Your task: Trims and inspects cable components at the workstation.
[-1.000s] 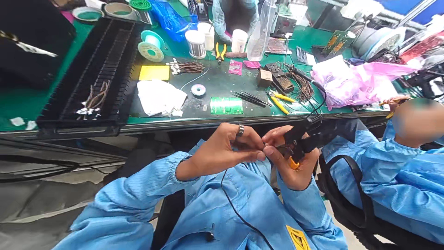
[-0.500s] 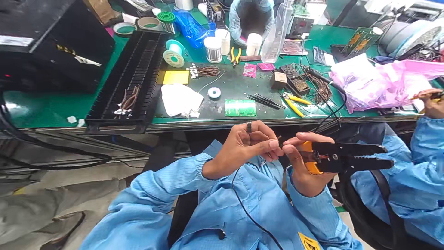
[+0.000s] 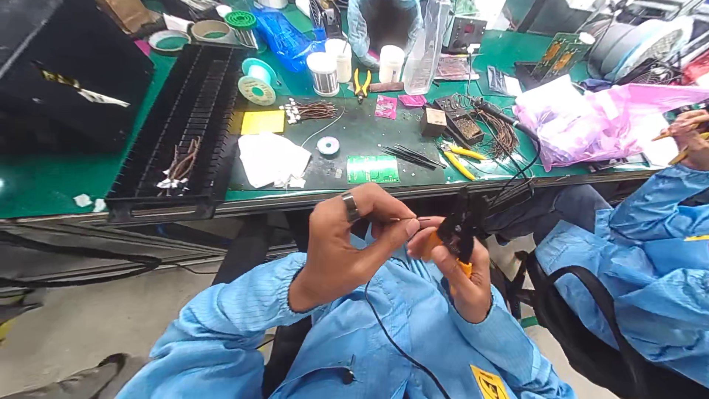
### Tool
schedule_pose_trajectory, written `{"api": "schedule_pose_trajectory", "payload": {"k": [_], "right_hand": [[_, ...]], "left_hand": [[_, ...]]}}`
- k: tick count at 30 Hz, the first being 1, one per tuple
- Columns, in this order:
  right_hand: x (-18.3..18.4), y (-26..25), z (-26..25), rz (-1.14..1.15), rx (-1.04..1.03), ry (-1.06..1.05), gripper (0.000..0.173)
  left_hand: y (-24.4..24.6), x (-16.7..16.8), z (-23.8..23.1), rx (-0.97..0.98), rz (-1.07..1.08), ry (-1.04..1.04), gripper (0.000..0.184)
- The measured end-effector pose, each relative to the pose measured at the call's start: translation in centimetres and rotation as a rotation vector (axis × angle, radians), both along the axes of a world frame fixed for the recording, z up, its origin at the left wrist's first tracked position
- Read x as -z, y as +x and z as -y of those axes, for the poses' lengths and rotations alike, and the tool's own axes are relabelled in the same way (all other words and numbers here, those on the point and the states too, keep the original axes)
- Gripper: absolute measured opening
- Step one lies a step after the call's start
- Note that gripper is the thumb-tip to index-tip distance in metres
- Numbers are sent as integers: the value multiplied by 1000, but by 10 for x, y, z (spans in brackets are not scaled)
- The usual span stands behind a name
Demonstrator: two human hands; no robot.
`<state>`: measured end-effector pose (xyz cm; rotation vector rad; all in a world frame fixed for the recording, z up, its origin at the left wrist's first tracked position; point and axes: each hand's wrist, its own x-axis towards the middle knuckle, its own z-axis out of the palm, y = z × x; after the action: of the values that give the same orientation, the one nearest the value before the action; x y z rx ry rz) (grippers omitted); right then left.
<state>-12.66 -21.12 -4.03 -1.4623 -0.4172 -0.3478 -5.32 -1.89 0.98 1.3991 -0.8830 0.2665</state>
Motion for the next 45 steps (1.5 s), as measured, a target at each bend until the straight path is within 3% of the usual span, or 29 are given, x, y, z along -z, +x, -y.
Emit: {"api": "schedule_pose_trajectory", "payload": {"k": [3, 10, 18, 28, 37, 45], "right_hand": [[7, -9, -12, -28, -87, 32, 40], [5, -11, -18, 9, -44, -38, 23], [3, -14, -16, 3, 22, -85, 30], [11, -13, -26, 34, 83, -130, 21], [14, -11, -24, 111, 231, -241, 23], [16, -5, -15, 154, 361, -342, 23]], "left_hand": [[-3, 1, 0, -39, 54, 4, 7], [-9, 16, 15, -25, 22, -44, 7], [-12, 23, 21, -63, 60, -71, 8], [-15, 22, 15, -68, 94, -84, 6], [-13, 22, 17, -36, 97, -92, 6], [-10, 18, 15, -41, 91, 31, 12]]}}
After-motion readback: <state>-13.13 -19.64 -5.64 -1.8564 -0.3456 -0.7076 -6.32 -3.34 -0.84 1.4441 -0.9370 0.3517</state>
